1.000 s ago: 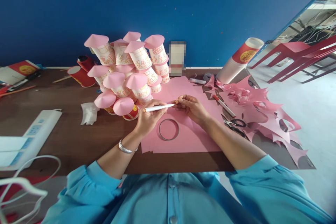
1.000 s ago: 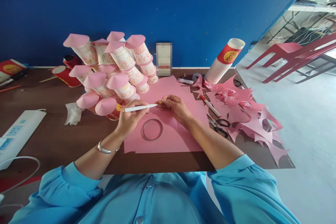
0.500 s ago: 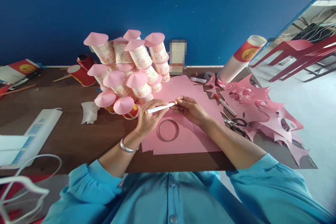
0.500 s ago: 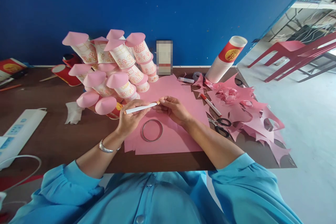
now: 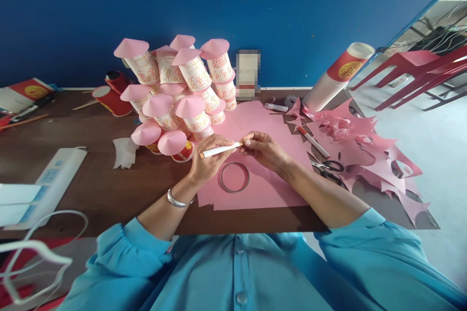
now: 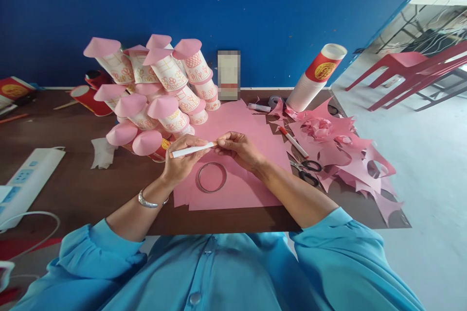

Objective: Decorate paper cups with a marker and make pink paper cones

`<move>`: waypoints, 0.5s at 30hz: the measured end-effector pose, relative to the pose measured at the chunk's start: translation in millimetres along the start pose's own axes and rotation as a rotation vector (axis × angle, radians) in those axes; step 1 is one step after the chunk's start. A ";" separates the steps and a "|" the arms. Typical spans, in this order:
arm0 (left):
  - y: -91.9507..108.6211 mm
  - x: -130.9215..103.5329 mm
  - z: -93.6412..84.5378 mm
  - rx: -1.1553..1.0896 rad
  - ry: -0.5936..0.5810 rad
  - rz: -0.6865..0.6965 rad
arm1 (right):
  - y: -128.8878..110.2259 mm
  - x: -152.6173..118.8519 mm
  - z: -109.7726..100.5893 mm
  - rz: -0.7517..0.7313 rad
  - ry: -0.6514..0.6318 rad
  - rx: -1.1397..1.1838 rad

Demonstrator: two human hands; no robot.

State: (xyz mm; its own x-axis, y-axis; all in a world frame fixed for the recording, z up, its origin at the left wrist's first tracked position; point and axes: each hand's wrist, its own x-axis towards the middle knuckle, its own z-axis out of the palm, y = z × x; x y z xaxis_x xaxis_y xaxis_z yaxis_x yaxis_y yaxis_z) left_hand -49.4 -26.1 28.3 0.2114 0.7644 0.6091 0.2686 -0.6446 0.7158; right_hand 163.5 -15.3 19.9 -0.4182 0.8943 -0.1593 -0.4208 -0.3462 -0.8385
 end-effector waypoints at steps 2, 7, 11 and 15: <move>-1.7 -0.6 2.3 -0.028 -0.028 -0.041 | -1.5 0.4 1.4 -0.011 -0.024 -0.057; -12.3 -6.2 7.4 -0.010 -0.175 -0.243 | -14.3 8.9 -18.4 -0.240 0.110 -0.473; -8.7 -7.9 -0.9 0.144 -0.377 -0.212 | -31.9 17.7 -61.3 -0.348 0.501 -1.047; 10.6 -3.3 -12.3 0.279 -0.680 -0.116 | -40.0 17.7 -85.5 -0.351 0.596 -1.191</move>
State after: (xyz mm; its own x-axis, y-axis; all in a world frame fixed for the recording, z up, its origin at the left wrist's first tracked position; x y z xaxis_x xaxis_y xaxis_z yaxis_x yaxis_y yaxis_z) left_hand -58.8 -35.6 38.1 0.6777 0.7248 0.1238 0.5343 -0.6011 0.5942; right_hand 241.8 38.6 6.0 0.0981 0.9733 0.2077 0.6321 0.1002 -0.7684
